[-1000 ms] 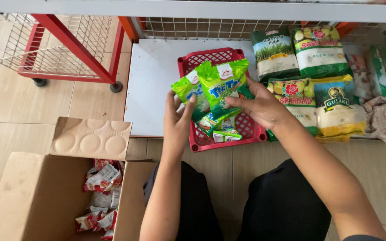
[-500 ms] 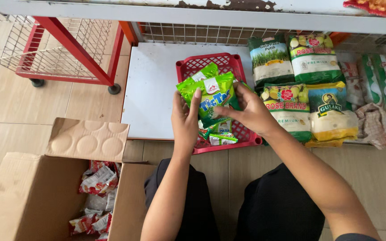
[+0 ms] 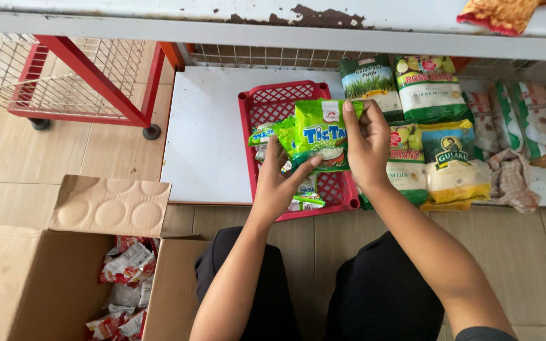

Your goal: The person sits on the floor and transfers snack packets from a cardboard box into a red basket, then arranges them on a metal shelf. They handle multiple snack brands and organize them by type.

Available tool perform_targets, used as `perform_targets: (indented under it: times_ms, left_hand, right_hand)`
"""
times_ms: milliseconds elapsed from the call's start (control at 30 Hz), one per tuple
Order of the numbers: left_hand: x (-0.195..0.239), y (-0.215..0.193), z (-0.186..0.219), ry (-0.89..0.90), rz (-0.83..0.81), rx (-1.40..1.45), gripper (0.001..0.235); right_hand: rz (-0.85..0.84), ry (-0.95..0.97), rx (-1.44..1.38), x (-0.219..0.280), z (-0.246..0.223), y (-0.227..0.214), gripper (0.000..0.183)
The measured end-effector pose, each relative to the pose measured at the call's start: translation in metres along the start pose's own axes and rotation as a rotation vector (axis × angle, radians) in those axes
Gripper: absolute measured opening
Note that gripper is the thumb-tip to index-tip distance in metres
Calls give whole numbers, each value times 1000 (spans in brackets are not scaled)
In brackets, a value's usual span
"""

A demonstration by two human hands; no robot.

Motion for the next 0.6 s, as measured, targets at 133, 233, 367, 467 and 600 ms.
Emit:
perform_targets:
  times_ms: [133,233,367,467,600]
  left_hand:
    - [-5,-7,-19,-64,52,170,77]
    - [-12,-16,-5,6,68,103,77]
    - [-3,-5,48,24,-40,100,66]
    - [9,15,112,130,-84,29,64]
    - [-19,40,204,320,-114,-142,45]
  right_hand:
    - [-43,65,-94,-6,1,-6,16]
    - [-97,35,224,-13,-19,-16,14]
    - [-221,130,234,4,-60,-32,25]
    - [-210,-46,28,25,-125,-45,28]
    - [-130,-180,114,4,-205,-62,29]
Point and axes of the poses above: each hand's wrist, its own x-axis away from the middle knuckle, its own y-axis out of the palm, z = x × y, the point moved 9 cm from there along -x, towards the middle knuckle, and after that the axes turned 5 degrees about y, right-handed, at the moved point
